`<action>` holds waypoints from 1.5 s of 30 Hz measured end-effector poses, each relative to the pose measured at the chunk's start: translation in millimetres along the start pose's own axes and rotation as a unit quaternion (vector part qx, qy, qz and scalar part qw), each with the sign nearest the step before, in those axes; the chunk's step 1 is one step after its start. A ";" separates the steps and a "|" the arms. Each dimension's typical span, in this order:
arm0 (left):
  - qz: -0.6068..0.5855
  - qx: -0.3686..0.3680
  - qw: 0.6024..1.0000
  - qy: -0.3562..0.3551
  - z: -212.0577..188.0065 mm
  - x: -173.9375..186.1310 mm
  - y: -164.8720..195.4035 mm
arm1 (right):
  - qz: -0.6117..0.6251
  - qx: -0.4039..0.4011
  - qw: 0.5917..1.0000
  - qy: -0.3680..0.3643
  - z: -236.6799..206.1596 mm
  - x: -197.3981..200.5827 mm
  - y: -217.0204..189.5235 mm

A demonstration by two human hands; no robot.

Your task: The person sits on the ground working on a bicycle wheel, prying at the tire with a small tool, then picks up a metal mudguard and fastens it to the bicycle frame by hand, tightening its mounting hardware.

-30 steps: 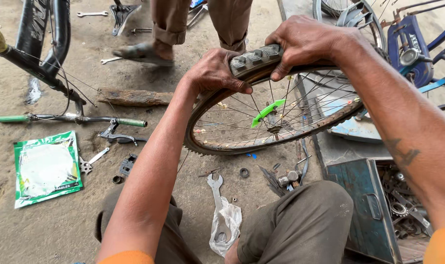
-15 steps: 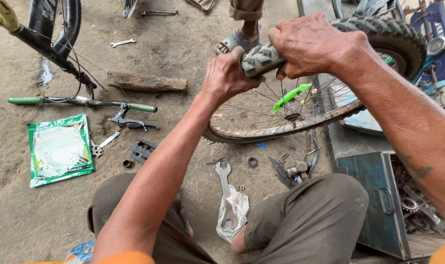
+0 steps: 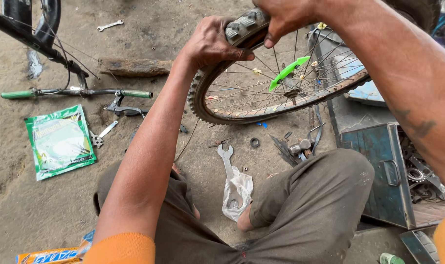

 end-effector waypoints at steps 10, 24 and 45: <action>0.159 0.020 0.968 0.195 -16.1 -48.6 15.9 | -0.178 -0.013 0.984 -0.011 -42.5 13.8 -19.8; -0.007 0.060 0.998 -0.003 18.9 -34.9 -1.4 | 0.046 -0.115 0.990 -0.067 -22.1 19.0 14.0; 0.236 -0.013 0.938 0.253 50.1 -3.7 57.3 | 0.050 -0.081 0.985 0.143 -65.8 51.9 38.5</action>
Point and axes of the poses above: each hand's wrist, its own z-axis towards the middle knuckle, its own x-axis out of the back of the hand, y = z × x, the point moved 3 cm from there along z, towards the middle knuckle, and after that the axes turned 1 degree about z, right-handed, at the moved point
